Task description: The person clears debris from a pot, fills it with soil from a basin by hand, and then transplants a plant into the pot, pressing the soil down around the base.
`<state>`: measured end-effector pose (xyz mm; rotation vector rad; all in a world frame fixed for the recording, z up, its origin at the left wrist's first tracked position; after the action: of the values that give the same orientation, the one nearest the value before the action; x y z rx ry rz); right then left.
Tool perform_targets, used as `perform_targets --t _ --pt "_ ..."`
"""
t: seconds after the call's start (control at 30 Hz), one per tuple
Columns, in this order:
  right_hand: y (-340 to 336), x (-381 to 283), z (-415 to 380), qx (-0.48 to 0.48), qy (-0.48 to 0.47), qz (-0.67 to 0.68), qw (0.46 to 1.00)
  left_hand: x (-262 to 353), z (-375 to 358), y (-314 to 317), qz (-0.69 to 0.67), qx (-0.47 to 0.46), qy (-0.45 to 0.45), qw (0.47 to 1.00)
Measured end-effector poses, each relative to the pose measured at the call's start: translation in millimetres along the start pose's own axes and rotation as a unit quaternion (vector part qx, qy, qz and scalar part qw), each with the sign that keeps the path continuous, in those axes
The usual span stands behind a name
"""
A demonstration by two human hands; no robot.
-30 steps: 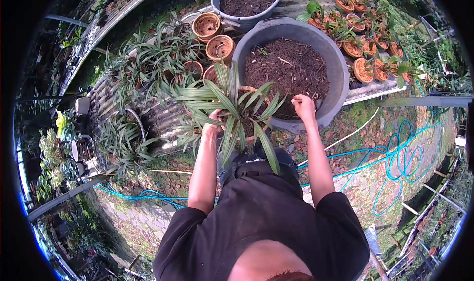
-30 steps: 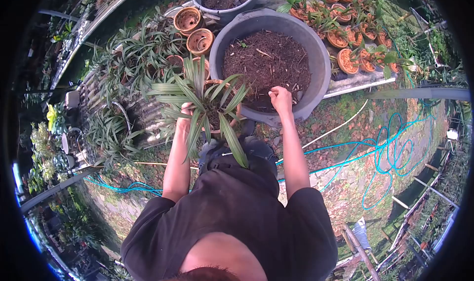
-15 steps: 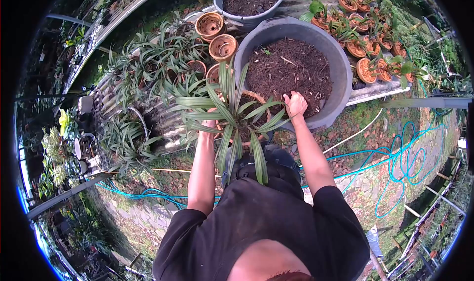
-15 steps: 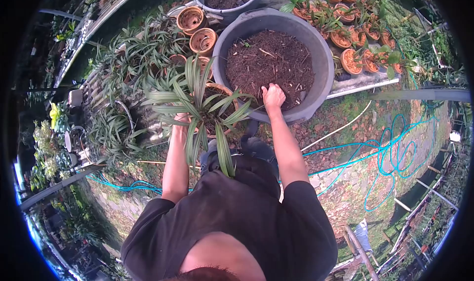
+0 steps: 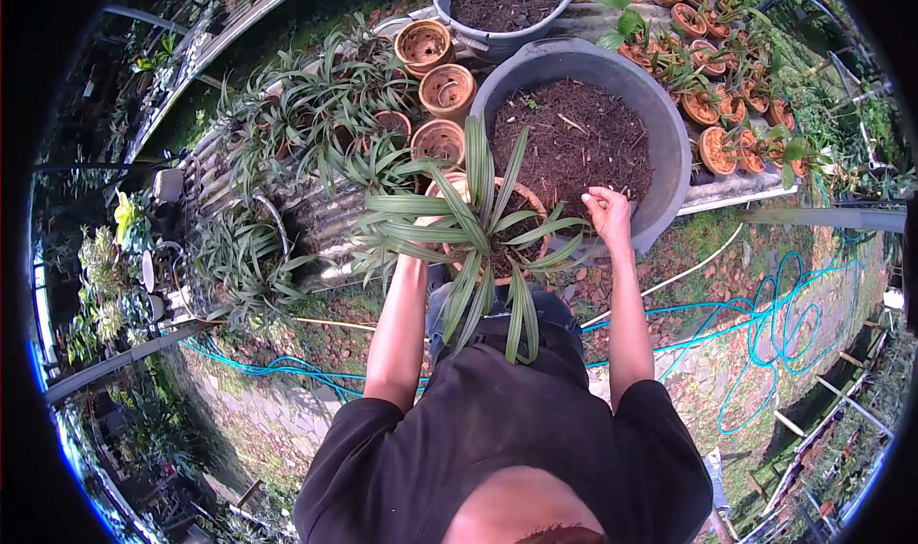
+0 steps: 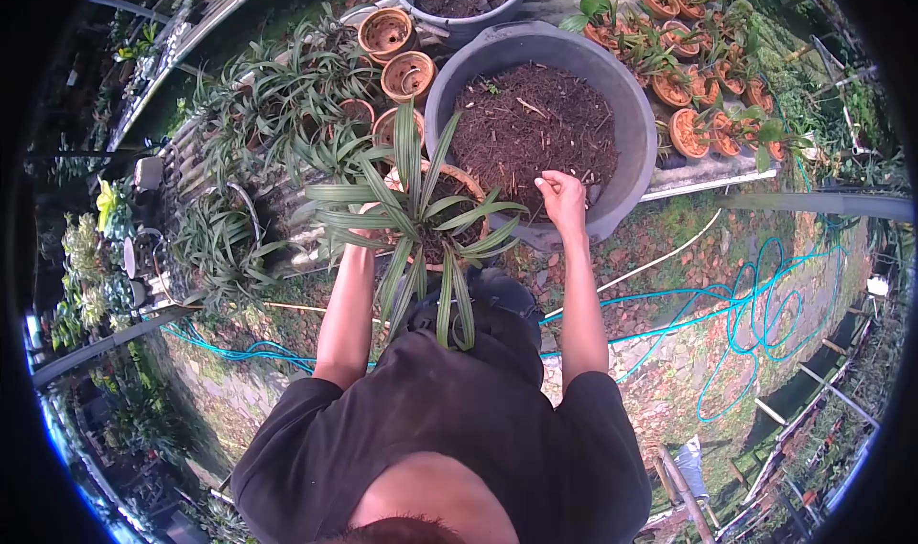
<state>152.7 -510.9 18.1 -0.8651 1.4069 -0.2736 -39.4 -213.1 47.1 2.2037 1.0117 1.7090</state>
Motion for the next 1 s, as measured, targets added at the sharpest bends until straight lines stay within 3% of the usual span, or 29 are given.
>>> perform_targets --t 0.17,0.23,0.3,0.43,0.53,0.6,0.7,0.77,0.8,0.83,0.9,0.97,1.0 --pt "-67.5 -156.0 -22.1 -0.084 -0.156 0.044 0.983 -3.1 6.1 12.4 0.044 -0.021 0.007 0.999" --pt "-70.4 -183.6 -32.1 -0.139 -0.188 0.068 0.970 -4.5 6.6 21.0 0.058 -0.021 0.011 0.998" --pt "-73.1 -205.1 -39.4 -0.089 -0.291 -0.088 0.949 -0.1 3.4 32.5 0.077 -0.023 0.002 0.997" --pt "-59.5 -200.6 -43.3 -0.044 -0.255 -0.092 0.962 -1.7 4.2 30.8 0.054 -0.039 -0.007 0.998" --pt "-54.5 -200.4 -40.7 -0.101 -0.192 -0.027 0.976 -2.0 3.1 31.5 -0.019 0.013 0.000 1.000" --pt "-52.1 -200.7 -37.2 -0.157 -0.147 0.029 0.976 -3.0 5.5 25.2 -0.005 -0.001 0.014 1.000" --pt "-36.3 -189.5 -29.9 -0.117 -0.144 0.098 0.978 -11.7 14.1 4.8 0.016 -0.020 0.034 0.999" --pt "-36.5 -194.1 -29.8 -0.116 -0.154 0.054 0.980 -21.5 19.3 -7.8 0.032 -0.034 0.048 0.998" --pt "-40.7 -200.2 -31.4 -0.133 -0.132 0.045 0.981 -31.7 17.9 -15.9 -0.118 0.038 0.002 0.992" --pt "-41.7 -202.5 -33.0 -0.151 -0.108 0.036 0.982 -35.9 17.4 -20.8 -0.089 0.058 0.012 0.994" --pt "-24.1 -185.9 -31.4 -0.165 -0.095 0.156 0.969 -42.3 18.7 -28.8 -0.028 0.094 0.032 0.995" --pt "-3.1 -160.7 -25.1 -0.223 -0.039 0.250 0.941 -47.2 27.6 -49.2 0.158 0.015 0.027 0.987" --pt "0.4 -152.2 -20.0 -0.227 -0.055 0.207 0.950 -57.7 31.3 -65.1 0.143 0.002 -0.033 0.989"
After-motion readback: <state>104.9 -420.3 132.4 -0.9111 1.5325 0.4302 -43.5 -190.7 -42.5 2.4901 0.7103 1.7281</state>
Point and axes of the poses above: each hand's wrist, its own z-axis towards the middle knuckle, its own y-axis out of the palm, x = y × z, the point moved 4 cm from there along z, towards the middle knuckle, and after that the axes turned 9 degrees about -z, right-handed, at the moved point
